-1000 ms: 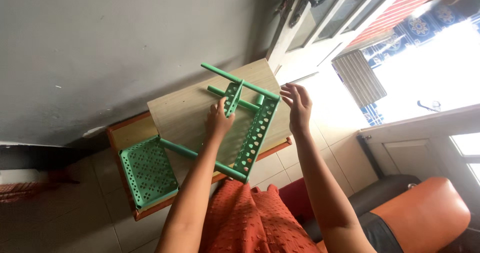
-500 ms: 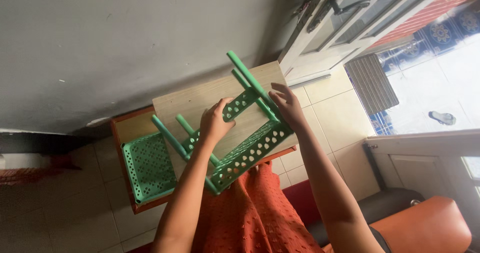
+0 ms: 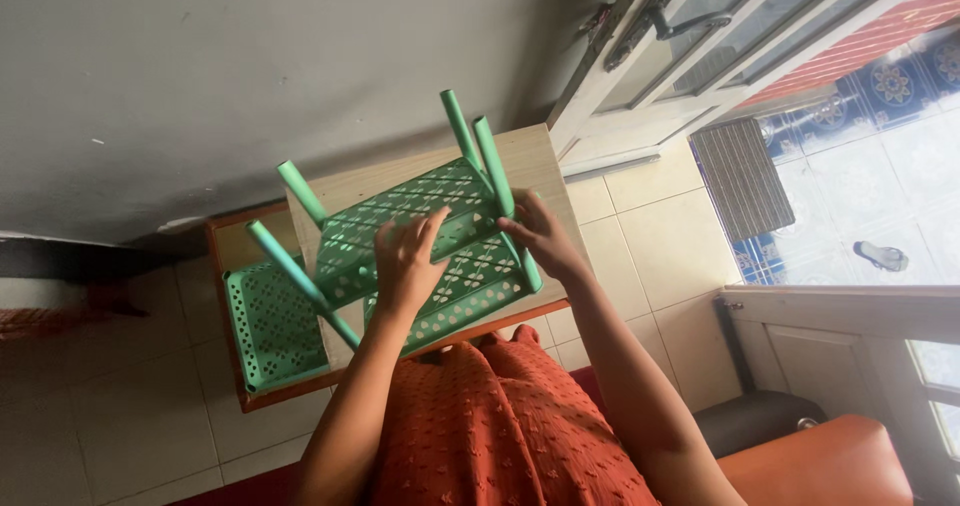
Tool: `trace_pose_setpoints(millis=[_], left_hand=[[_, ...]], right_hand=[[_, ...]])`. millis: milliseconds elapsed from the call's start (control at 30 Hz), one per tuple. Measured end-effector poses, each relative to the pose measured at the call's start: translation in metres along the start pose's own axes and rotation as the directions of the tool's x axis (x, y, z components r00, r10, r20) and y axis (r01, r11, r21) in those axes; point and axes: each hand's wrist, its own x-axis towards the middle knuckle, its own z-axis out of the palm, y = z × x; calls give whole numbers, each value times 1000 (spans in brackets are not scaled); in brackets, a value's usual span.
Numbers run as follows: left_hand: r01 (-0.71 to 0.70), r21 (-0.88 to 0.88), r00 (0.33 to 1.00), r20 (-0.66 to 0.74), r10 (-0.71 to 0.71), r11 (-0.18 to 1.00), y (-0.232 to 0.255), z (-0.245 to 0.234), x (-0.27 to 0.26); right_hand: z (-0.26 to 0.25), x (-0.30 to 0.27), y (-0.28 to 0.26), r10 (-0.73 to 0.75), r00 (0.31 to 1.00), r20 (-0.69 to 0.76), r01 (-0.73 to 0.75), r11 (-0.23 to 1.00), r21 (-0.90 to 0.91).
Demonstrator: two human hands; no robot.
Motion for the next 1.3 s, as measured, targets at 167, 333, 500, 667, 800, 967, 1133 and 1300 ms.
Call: trace_pose_setpoints(millis=[167, 333, 500, 667, 800, 967, 1133, 1300], left_hand=[[-7, 66, 1000, -25, 9, 998, -2, 25, -32], [53, 162, 995, 70, -65, 985, 2, 42, -51], [86, 101, 988, 123, -98, 991, 13, 46, -57], [140, 179, 957, 230, -180, 974, 12, 54, -56], [132, 218, 888, 407, -213, 967, 11, 61, -51], [206, 199, 821, 498, -279, 958, 20, 75, -28], [160, 156, 755, 617, -222, 975, 29, 98, 4], [131, 139, 767, 614, -189, 982, 32, 115, 10]], right_hand=[[-2, -3, 36, -91, 992, 89, 84, 994, 77], [-3, -10, 64, -97, 994, 52, 96, 995, 9], [4, -16, 91, -183, 983, -12, 181, 980, -83], [9, -24, 111, -114, 986, -121, 100, 988, -119], [7, -33, 111, -129, 978, -162, 92, 971, -219], [8, -37, 105, -103, 975, -199, 46, 961, -274], [9, -36, 92, -34, 980, -195, -33, 942, -333], [7, -44, 75, -256, 951, -174, 160, 888, -432]])
